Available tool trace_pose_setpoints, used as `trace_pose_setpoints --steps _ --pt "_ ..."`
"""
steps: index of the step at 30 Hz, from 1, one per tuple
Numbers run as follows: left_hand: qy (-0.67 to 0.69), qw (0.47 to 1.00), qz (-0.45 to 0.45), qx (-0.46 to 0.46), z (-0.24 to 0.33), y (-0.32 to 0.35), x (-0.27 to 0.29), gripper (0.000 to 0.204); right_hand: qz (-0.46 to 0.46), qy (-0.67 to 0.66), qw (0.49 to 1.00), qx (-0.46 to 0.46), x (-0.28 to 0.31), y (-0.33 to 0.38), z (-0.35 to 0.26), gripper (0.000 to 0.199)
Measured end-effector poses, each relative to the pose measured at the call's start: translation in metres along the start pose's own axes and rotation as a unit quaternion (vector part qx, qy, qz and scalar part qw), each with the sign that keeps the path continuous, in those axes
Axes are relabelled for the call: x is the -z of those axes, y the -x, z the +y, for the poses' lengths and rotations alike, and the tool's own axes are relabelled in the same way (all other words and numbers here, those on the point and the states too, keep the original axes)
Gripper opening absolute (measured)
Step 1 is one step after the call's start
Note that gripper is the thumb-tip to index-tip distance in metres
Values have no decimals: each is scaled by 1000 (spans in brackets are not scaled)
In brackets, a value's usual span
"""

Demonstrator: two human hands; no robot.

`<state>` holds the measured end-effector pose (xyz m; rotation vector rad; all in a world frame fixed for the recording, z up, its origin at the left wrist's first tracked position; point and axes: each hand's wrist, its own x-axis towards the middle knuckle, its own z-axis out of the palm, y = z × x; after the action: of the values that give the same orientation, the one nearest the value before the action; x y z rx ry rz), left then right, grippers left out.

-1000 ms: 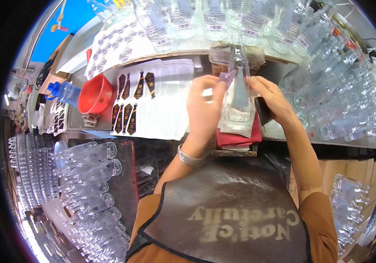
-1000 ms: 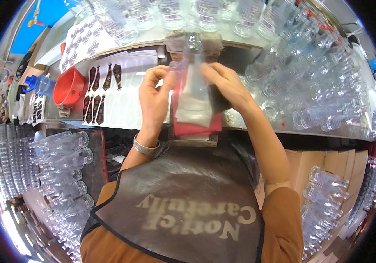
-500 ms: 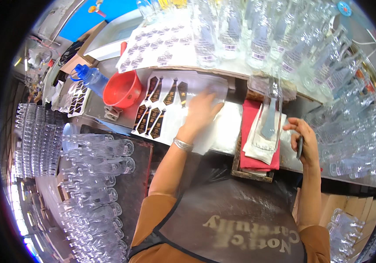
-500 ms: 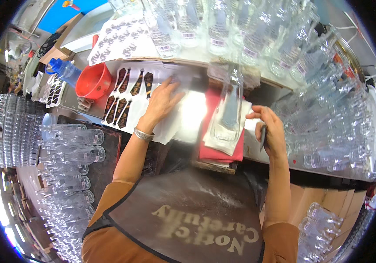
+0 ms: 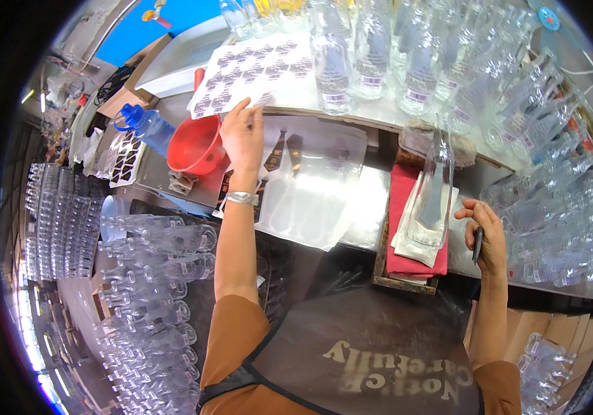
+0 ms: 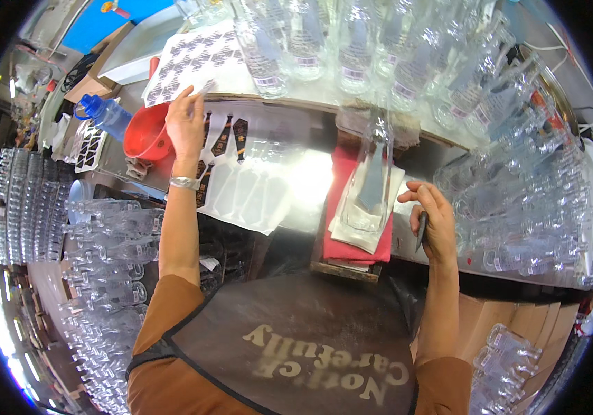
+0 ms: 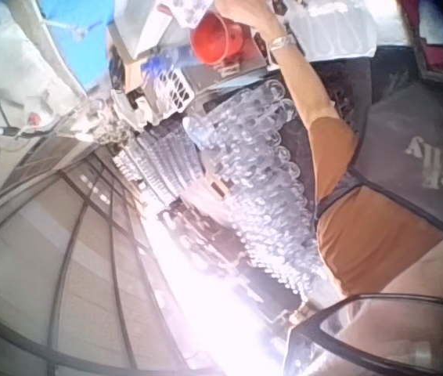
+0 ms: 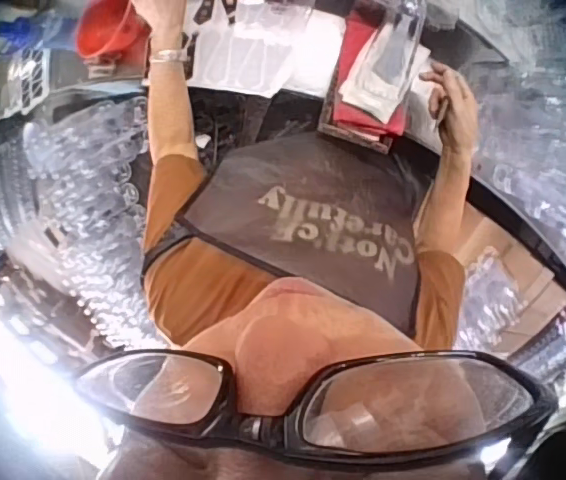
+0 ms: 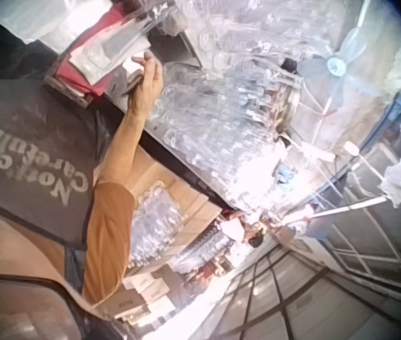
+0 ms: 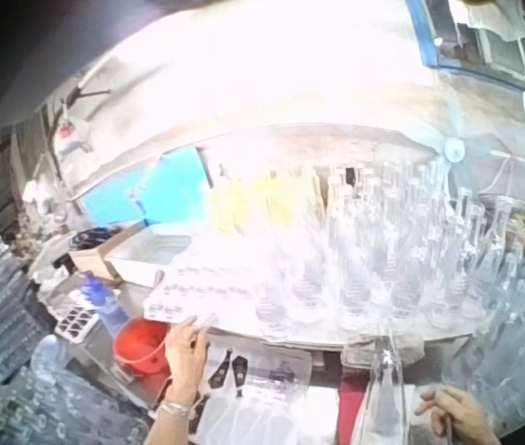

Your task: The person repeatedly picks up clear plastic bottles, applies a rectangular label to the side of each bottle, and places the labeled bottle on a nearby table. The process is repeated for multiple bottles in a continuous loop.

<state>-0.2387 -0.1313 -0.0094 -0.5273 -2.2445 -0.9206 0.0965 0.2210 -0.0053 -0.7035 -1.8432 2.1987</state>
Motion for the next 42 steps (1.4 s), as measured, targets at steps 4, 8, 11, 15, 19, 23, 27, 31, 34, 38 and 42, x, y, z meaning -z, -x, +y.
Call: trace_pose_setpoints --steps 4,8,11,15,19,23,27,31,34,38,42 --pt "364 884 -104 274 24 28 0 20 -6 20 1000 15 0 7 -2 34" --pt "432 840 -207 253 121 54 -2 19 -24 62 997 42 -2 9 -2 34" --pt "365 908 -202 44 205 57 -2 15 -33 49 997 48 -3 11 -8 34" --pt "198 926 -195 -256 253 81 -3 19 -24 44 997 55 3 15 -6 33" --pt "157 909 -282 -263 252 102 11 14 -31 30 998 48 7 21 -4 33" --pt "235 890 -314 -234 247 95 17 12 -39 62 996 57 3 15 -8 33" --pt "259 902 -324 -119 243 89 -6 38 -8 131 980 146 -17 -5 -12 37" --pt "278 900 -326 -85 230 102 -10 59 -23 174 980 98 -35 3 -24 50" --pt "404 838 -359 76 226 120 -13 62 -25 183 973 137 -35 4 -11 50" --pt "342 872 -349 37 246 123 -8 58 -42 114 989 83 -25 -6 5 49" --pt "296 892 -342 0 246 122 -10 55 -44 99 990 86 -28 -6 4 44"
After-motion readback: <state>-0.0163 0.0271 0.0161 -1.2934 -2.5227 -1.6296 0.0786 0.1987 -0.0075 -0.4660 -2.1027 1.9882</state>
